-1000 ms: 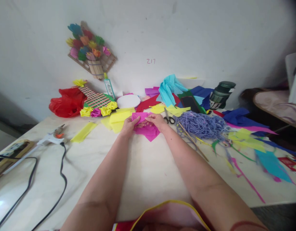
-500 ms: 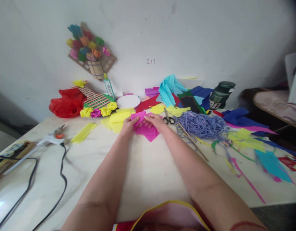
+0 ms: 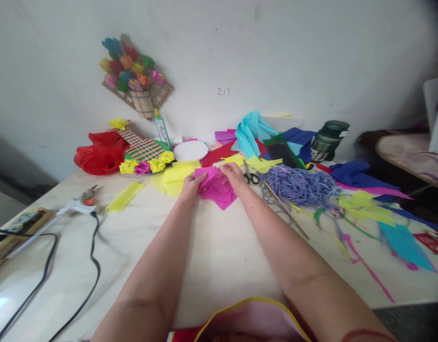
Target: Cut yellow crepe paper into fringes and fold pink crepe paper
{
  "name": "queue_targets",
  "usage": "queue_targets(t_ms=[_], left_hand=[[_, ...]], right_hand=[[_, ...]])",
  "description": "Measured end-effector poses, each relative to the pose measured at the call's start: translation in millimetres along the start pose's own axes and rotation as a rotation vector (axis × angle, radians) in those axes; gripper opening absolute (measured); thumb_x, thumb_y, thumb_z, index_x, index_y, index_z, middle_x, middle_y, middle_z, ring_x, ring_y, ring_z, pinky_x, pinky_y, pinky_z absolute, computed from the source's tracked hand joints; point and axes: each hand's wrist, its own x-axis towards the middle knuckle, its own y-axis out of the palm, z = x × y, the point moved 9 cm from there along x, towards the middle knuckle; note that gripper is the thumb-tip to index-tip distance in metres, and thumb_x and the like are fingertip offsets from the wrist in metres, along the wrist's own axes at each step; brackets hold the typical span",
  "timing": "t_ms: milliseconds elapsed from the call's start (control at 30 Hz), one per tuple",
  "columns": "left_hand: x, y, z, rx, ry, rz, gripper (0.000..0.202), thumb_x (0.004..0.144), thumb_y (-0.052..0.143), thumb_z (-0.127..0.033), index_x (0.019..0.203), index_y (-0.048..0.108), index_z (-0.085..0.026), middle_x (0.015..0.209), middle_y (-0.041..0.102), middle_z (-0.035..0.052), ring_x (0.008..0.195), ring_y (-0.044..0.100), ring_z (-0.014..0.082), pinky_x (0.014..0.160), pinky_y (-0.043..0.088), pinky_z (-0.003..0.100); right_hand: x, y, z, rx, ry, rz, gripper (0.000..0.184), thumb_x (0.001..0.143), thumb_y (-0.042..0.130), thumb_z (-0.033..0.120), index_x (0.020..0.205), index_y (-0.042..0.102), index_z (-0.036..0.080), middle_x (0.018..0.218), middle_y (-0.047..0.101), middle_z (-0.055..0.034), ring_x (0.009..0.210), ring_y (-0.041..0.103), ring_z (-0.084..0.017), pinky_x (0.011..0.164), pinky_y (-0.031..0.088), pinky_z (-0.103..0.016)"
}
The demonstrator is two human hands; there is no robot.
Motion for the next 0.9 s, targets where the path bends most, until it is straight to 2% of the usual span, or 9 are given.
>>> queue_targets(t_ms=[167, 233, 333, 433, 533, 700, 900], left_hand=[[-5.4, 14.6, 2.1, 0.071, -0.025, 0.16, 0.028, 0.057, 0.072, -0.035, 0.071, 0.062, -0.013, 0.059, 0.061, 0.0006, 0.051, 0.054, 0.011, 0.051, 0.042, 0.022], [-7.8, 18.7, 2.4, 0.122, -0.039, 0.206, 0.028, 0.057, 0.072, -0.035, 0.07, 0.062, -0.013, 0.058, 0.062, 0.0007, 0.049, 0.053, 0.0107, 0.049, 0.041, 0.022], [-10.3, 21.8, 2.9, 0.213, -0.062, 0.256, 0.031, 0.059, 0.07, -0.04, 0.069, 0.062, -0.013, 0.056, 0.062, 0.0023, 0.042, 0.051, 0.01, 0.042, 0.038, 0.021], [-11.5, 23.2, 3.4, 0.252, -0.083, 0.288, 0.036, 0.065, 0.063, -0.048, 0.069, 0.06, -0.012, 0.057, 0.063, 0.005, 0.038, 0.051, 0.0101, 0.037, 0.036, 0.02], [-11.2, 23.5, 2.1, 0.223, -0.077, 0.29, 0.035, 0.068, 0.061, -0.048, 0.074, 0.059, -0.013, 0.059, 0.064, 0.0051, 0.038, 0.052, 0.01, 0.036, 0.036, 0.019], [-7.6, 20.0, 3.1, 0.162, -0.072, 0.264, 0.03, 0.063, 0.068, -0.038, 0.075, 0.057, -0.013, 0.05, 0.061, 0.0029, 0.038, 0.052, 0.0093, 0.039, 0.038, 0.018], [-2.2, 12.3, 8.7, 0.159, -0.086, 0.23, 0.031, 0.057, 0.073, -0.034, 0.072, 0.058, -0.012, 0.053, 0.062, 0.003, 0.042, 0.054, 0.0096, 0.043, 0.04, 0.019]], right_hand=[[-1.2, 5.7, 3.3, -0.036, -0.006, 0.149, 0.03, 0.061, 0.065, 0.038, 0.081, 0.059, 0.017, 0.071, 0.06, 0.0017, 0.063, 0.054, -0.009, 0.054, 0.042, -0.02], [-3.7, 11.6, 0.1, -0.077, 0.016, 0.241, 0.028, 0.059, 0.067, 0.036, 0.078, 0.061, 0.016, 0.068, 0.061, 0.002, 0.061, 0.053, -0.009, 0.057, 0.042, -0.021], [-7.8, 20.3, -8.6, -0.123, 0.081, 0.355, 0.024, 0.056, 0.07, 0.033, 0.069, 0.06, 0.016, 0.058, 0.058, 0.0032, 0.053, 0.053, -0.01, 0.053, 0.042, -0.023], [-6.6, 19.8, -12.4, -0.128, 0.098, 0.336, 0.022, 0.054, 0.071, 0.03, 0.061, 0.056, 0.016, 0.049, 0.053, 0.0049, 0.047, 0.05, -0.01, 0.049, 0.041, -0.023], [-4.4, 18.3, -11.9, -0.131, 0.071, 0.304, 0.02, 0.056, 0.07, 0.029, 0.06, 0.056, 0.016, 0.049, 0.054, 0.0043, 0.046, 0.05, -0.009, 0.047, 0.04, -0.022], [-2.5, 16.1, -9.7, -0.162, 0.026, 0.284, 0.02, 0.056, 0.069, 0.029, 0.06, 0.055, 0.016, 0.049, 0.051, 0.0057, 0.043, 0.045, -0.008, 0.043, 0.039, -0.021], [-2.2, 13.2, -7.4, -0.168, 0.014, 0.275, 0.02, 0.058, 0.067, 0.03, 0.06, 0.052, 0.016, 0.053, 0.049, 0.0056, 0.045, 0.045, -0.008, 0.043, 0.038, -0.021]])
